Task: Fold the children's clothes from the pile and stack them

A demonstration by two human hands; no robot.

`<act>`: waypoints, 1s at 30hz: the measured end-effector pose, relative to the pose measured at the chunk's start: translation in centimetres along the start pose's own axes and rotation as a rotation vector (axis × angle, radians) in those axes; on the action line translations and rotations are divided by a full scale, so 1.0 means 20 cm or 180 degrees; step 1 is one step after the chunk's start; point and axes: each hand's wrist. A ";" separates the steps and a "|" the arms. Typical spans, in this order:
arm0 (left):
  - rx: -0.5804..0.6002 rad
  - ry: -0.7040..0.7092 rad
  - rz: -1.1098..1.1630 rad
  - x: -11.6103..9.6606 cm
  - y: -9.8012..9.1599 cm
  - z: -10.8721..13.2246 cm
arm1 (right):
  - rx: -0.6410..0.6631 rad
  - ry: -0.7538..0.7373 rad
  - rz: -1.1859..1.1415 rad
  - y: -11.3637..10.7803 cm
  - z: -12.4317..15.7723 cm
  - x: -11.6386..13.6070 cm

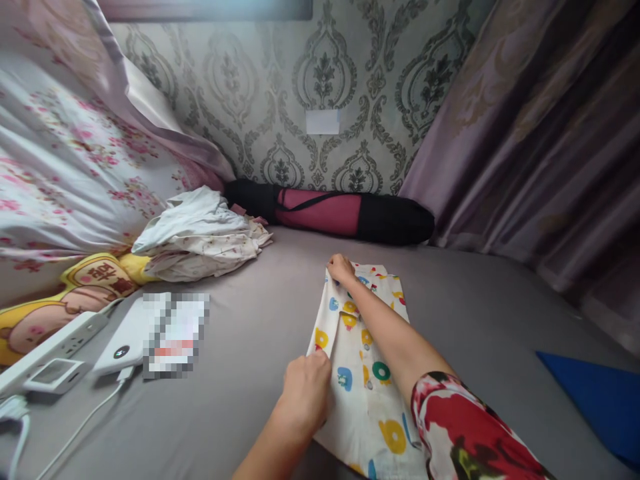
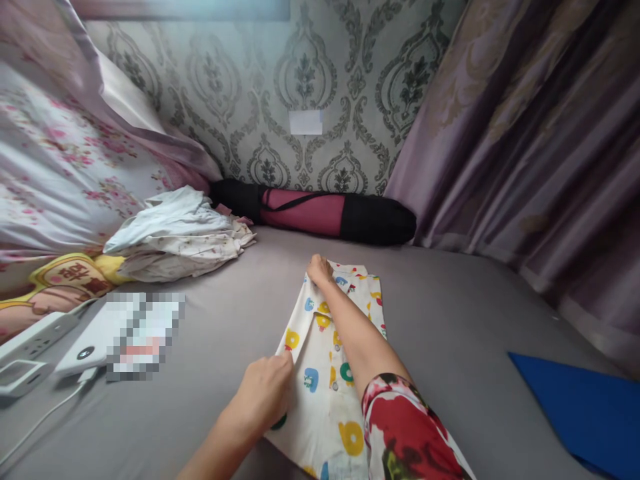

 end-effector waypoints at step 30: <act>-0.1034 0.1108 0.0508 0.16 0.03 -0.06 | 0.0033 -0.0161 0.0408 -0.24 0.18 -0.31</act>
Point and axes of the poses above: each hand's wrist, its own z-axis away from the middle knuckle, its own y-axis out of the palm, x = y × z, and after that the axes turned 5 degrees about -x, right-handed
